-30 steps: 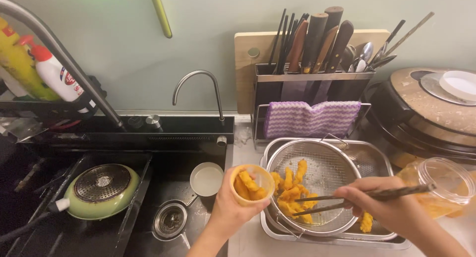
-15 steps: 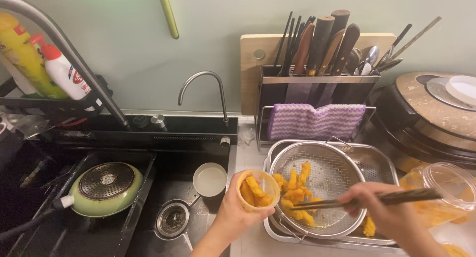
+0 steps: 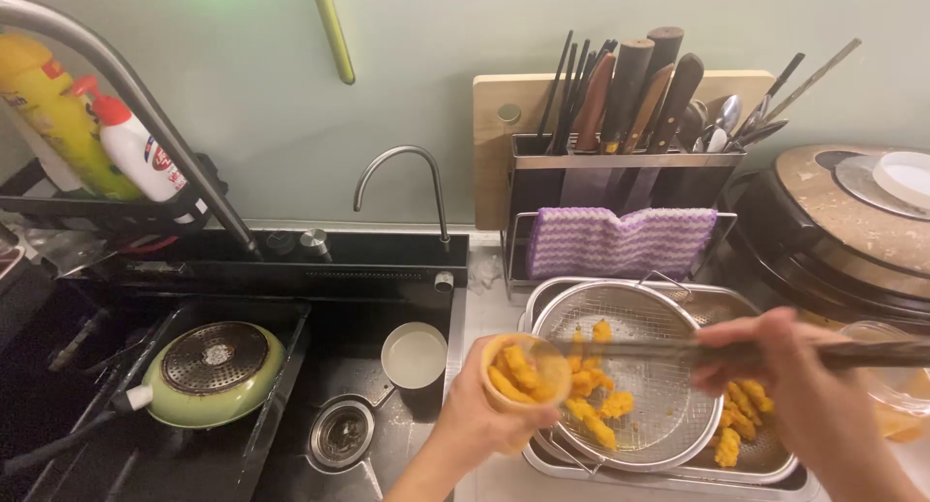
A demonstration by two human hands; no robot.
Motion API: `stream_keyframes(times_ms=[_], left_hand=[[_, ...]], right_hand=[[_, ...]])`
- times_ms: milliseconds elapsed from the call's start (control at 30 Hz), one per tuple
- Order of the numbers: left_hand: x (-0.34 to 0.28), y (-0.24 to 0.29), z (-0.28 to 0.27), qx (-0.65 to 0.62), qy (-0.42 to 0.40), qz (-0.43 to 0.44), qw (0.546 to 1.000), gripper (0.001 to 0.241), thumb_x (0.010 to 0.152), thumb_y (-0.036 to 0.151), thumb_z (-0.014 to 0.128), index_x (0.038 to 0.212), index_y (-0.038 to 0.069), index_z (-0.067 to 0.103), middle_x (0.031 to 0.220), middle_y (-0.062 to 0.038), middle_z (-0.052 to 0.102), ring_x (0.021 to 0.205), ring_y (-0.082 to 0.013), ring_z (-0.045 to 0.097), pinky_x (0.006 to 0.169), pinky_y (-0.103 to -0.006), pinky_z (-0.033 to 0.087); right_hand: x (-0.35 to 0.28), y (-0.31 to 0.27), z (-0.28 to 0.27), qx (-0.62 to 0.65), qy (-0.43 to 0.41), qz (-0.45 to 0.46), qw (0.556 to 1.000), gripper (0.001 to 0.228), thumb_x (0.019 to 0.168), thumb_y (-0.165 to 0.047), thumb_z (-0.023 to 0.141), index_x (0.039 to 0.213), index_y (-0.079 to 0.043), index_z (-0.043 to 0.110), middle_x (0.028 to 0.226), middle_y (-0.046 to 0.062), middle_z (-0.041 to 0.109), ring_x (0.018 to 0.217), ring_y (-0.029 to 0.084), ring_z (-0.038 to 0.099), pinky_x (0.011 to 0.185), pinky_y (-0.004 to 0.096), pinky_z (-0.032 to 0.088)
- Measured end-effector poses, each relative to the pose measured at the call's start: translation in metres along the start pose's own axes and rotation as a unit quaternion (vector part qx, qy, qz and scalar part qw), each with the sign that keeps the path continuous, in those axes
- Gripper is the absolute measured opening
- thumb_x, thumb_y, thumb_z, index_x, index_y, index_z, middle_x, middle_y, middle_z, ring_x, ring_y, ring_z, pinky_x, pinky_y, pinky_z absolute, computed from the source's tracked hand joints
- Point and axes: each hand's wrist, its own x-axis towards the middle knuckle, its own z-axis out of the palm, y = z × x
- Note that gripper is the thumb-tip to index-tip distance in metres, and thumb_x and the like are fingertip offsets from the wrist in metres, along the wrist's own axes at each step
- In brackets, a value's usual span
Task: Seasoning fried snacks by shaking them in a container with flavored powder and then portioning them.
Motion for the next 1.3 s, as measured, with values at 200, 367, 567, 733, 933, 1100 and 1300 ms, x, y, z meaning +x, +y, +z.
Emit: stream_keyframes(times_ms=[200,367,567,733,933,1100,1300], left_hand=[[0.005,0.006,-0.027,-0.135,0.064,-0.104,0.983,0.067,0.073,0.019,0.086,0.132,0.003,0.058,0.12,-0.007,0.072,0.112,-0.0172,0.068,0.1,-0.0339,0.054],[0.012,0.012,-0.024,-0.168,0.034,-0.085,0.982,0.062,0.081,0.022,0.08,0.135,0.001,0.061,0.12,-0.009,0.072,0.114,-0.0177,0.067,0.101,-0.0342,0.05],[0.015,0.026,0.001,-0.1,0.083,-0.015,0.991,0.068,0.077,0.012,0.081,0.138,0.005,0.051,0.125,-0.007,0.067,0.118,-0.0183,0.064,0.103,-0.0357,0.05],[0.018,0.024,0.04,-0.081,0.063,-0.01,0.995,0.071,0.076,0.009,0.083,0.138,0.004,0.049,0.126,-0.01,0.065,0.121,-0.0199,0.064,0.105,-0.0368,0.05],[0.034,0.011,0.119,-0.079,0.014,-0.008,0.997,0.075,0.074,0.011,0.085,0.137,0.005,0.045,0.125,-0.01,0.064,0.12,-0.0217,0.065,0.103,-0.0396,0.054],[0.044,0.005,0.203,-0.071,-0.059,-0.042,0.995,0.079,0.07,0.013,0.089,0.136,0.003,0.047,0.123,-0.011,0.065,0.116,-0.0209,0.068,0.101,-0.0388,0.055],[0.056,-0.065,0.268,-0.123,-0.083,-0.087,0.985,0.071,0.078,0.018,0.086,0.137,-0.001,0.052,0.124,-0.012,0.068,0.119,-0.019,0.065,0.105,-0.0361,0.051]], right_hand=[[0.009,0.028,-0.007,-0.187,0.099,-0.144,0.967,0.033,0.102,-0.025,0.059,0.117,0.001,0.072,0.095,0.014,0.077,0.077,0.025,0.072,0.071,0.035,0.06],[0.0,0.075,-0.005,-0.436,-0.165,-0.263,0.845,0.03,0.077,-0.012,0.08,0.105,-0.019,0.075,0.109,0.008,0.061,0.093,0.024,0.07,0.073,0.033,0.059],[-0.002,0.092,-0.005,-0.487,-0.301,-0.24,0.784,0.067,0.069,0.003,0.073,0.132,-0.019,0.063,0.122,0.009,0.054,0.103,0.029,0.066,0.087,0.041,0.056],[0.001,0.068,-0.017,-0.513,-0.298,-0.278,0.755,0.076,0.064,-0.006,0.075,0.138,-0.02,0.06,0.125,0.008,0.056,0.11,0.031,0.063,0.09,0.04,0.054],[0.007,0.003,-0.101,-0.475,-0.06,-0.32,0.817,0.046,0.075,-0.005,0.074,0.118,-0.021,0.071,0.114,0.01,0.065,0.102,0.029,0.067,0.082,0.038,0.056],[0.023,0.002,-0.214,-0.534,0.028,-0.189,0.824,0.03,0.081,-0.009,0.07,0.104,-0.025,0.078,0.102,0.003,0.067,0.096,0.024,0.068,0.078,0.038,0.056],[0.052,0.005,-0.232,-0.568,-0.267,-0.003,0.779,0.024,0.081,-0.017,0.072,0.1,-0.028,0.081,0.095,0.001,0.073,0.089,0.023,0.07,0.077,0.039,0.055]])
